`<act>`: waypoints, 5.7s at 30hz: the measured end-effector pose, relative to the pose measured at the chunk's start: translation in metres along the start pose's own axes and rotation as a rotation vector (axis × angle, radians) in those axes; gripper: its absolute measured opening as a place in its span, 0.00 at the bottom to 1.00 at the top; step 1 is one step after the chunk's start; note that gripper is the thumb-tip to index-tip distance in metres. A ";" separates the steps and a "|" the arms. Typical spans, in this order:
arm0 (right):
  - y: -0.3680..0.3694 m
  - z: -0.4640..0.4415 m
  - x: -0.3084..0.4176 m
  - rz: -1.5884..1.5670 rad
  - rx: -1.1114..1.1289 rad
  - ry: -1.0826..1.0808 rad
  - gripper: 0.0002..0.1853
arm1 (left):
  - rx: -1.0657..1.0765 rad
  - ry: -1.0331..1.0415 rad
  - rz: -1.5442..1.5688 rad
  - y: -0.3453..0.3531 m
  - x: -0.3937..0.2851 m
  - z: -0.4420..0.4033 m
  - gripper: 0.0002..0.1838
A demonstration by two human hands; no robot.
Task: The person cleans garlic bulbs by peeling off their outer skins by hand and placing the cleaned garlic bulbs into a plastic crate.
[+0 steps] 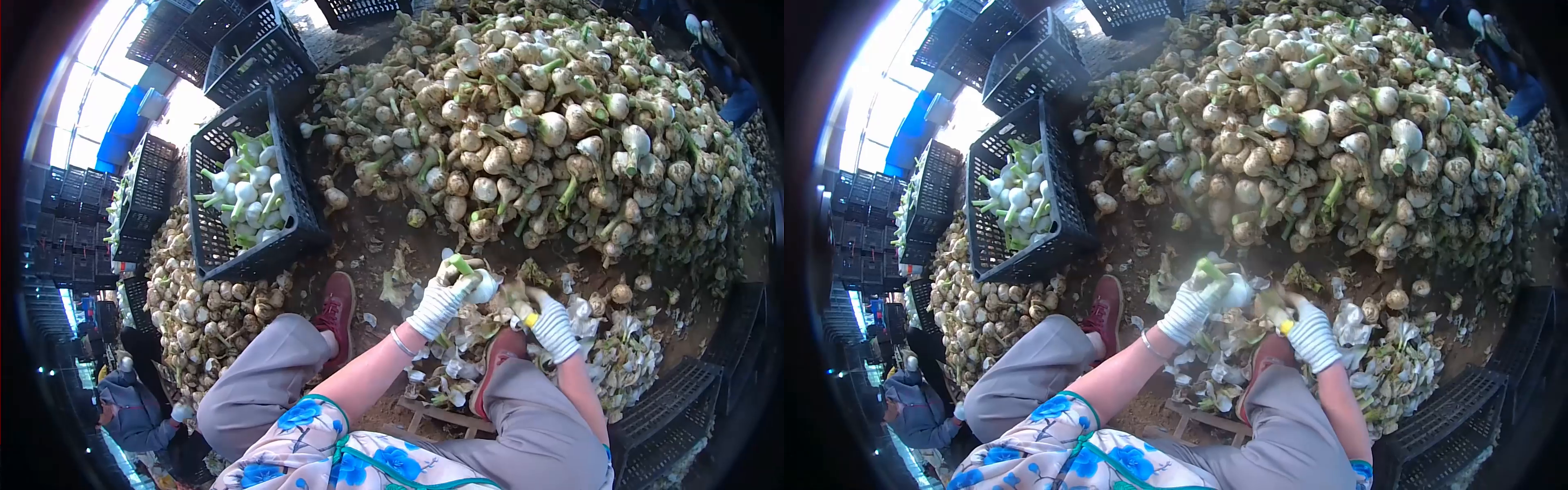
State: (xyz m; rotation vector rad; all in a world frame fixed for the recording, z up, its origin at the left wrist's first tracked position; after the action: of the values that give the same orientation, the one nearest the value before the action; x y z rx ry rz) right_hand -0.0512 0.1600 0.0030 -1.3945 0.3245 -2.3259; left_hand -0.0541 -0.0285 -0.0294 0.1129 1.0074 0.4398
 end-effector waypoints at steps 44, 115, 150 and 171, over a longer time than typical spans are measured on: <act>-0.109 0.007 -0.138 0.337 -0.795 -0.027 0.18 | -0.337 0.393 1.113 -0.157 -0.187 -0.001 0.28; 0.021 0.012 -0.003 -0.789 0.066 -0.212 0.15 | 0.658 -0.266 0.521 0.064 -0.014 0.064 0.17; 0.031 -0.016 0.009 0.060 0.003 -0.530 0.15 | 0.299 -0.119 -0.108 0.011 0.019 0.038 0.30; 0.036 -0.012 -0.004 -0.492 0.226 0.013 0.16 | 0.377 -0.269 -0.039 0.002 -0.005 0.028 0.21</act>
State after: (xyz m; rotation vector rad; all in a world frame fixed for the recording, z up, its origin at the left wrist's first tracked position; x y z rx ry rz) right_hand -0.0520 0.1297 -0.0199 -1.4682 -0.3077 -2.6489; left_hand -0.0333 -0.0260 -0.0093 0.4784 0.8156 0.1879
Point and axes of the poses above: each hand's wrist, its own z-axis away from the middle knuckle, its own y-axis out of the palm, x = y × z, the point moved 7 cm from there along -z, towards the middle knuckle, and after that the axes turned 11 degrees about -x, right-handed, at the moved point
